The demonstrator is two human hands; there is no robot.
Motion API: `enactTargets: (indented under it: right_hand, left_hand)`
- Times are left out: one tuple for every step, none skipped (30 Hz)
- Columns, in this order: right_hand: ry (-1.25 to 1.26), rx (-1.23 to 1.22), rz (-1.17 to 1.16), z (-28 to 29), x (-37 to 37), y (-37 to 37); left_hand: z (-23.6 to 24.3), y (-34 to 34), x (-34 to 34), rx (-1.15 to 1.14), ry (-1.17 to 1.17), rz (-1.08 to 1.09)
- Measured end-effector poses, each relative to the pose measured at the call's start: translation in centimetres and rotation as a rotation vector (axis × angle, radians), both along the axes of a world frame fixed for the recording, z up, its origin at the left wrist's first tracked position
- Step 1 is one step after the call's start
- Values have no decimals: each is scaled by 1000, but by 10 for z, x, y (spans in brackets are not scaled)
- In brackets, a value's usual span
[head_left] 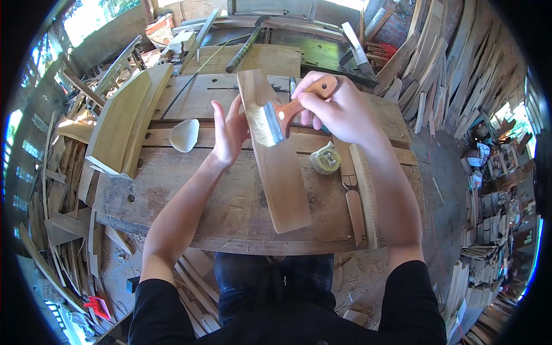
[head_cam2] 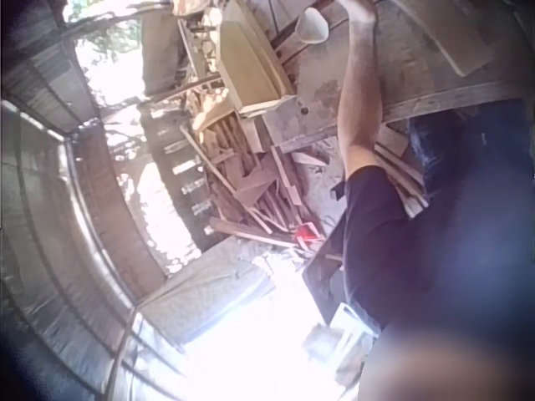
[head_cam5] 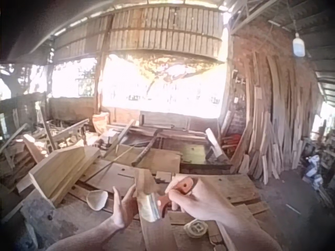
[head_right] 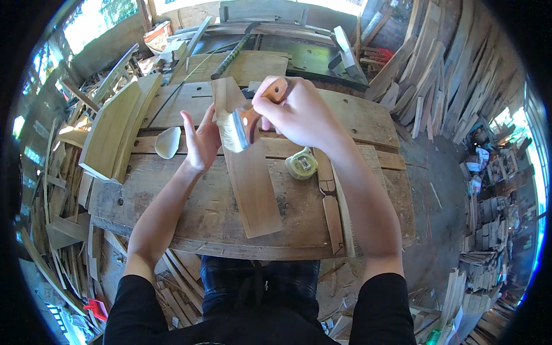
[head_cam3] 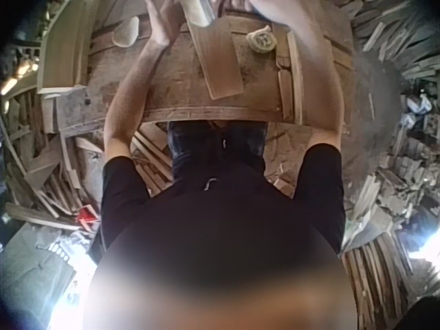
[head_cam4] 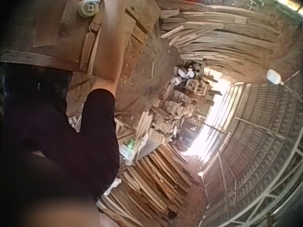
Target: Apply a clear finish or adhesive to a wooden board using a paintbrush.
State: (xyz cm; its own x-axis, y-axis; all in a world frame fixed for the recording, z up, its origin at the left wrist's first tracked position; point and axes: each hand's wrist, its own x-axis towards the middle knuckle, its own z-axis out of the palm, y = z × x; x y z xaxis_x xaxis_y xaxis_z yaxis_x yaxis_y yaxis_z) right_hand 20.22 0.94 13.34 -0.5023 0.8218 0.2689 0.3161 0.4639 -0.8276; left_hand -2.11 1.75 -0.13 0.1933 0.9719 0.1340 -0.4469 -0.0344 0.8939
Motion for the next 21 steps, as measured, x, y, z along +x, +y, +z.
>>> enactTargets:
  right_hand:
    - [2,-3,3,1,-1,-1]
    - [-58,74,-85,9,1,-5]
    - [-118,151,-173,14,4,-7]
    - [-191,268,-247,13,7,-5]
    - [-193,266,-249,12,8,-5]
    - [-170,325,-207,12,9,-5]
    - [-147,383,-165,12,10,-6]
    - [-117,284,-82,11,9,-5]
    - [-116,281,-83,9,6,-6]
    - [-68,172,40,7,3,-9]
    - [-21,64,161,7,1,-11]
    - [-73,107,197,5,1,-9]
    - [-73,106,197,5,1,-10]
    - [-75,68,185,5,1,-10]
    - [-78,30,173,6,2,-11]
    - [-80,28,172,9,4,-11]
    - [-111,-47,173,13,7,-11]
    - [-143,-123,175,15,10,-10]
    - [-143,-123,176,16,12,-8]
    - [-161,-110,175,16,13,-7]
    - [-180,-96,173,17,14,-6]
  left_hand:
    - [-1,1,-4,23,35,-19]
    - [-1,1,-5,47,65,-42]
    - [0,1,-5,46,62,-41]
    - [0,1,-5,34,79,-53]
    - [1,1,-5,24,98,-67]
    - [2,0,-5,23,97,-70]
    - [4,0,-4,27,88,-71]
    - [5,-1,-4,27,81,-70]
    - [5,-3,-3,24,82,-71]
    - [6,-4,-1,5,70,-35]
    - [7,-6,0,-12,56,-1]
    - [6,-5,-1,-13,56,-1]
    - [6,-3,-3,-8,55,-9]
    - [8,-4,-2,-4,51,-19]
    - [9,-5,-1,-6,50,-20]
    - [11,-7,1,-15,81,-6]
    - [13,-8,1,-24,113,12]
    - [11,-7,0,-25,113,13]
    - [8,-5,-1,-9,94,-6]
    - [8,-4,-1,7,76,-27]
    - [8,-4,-1,6,76,-28]
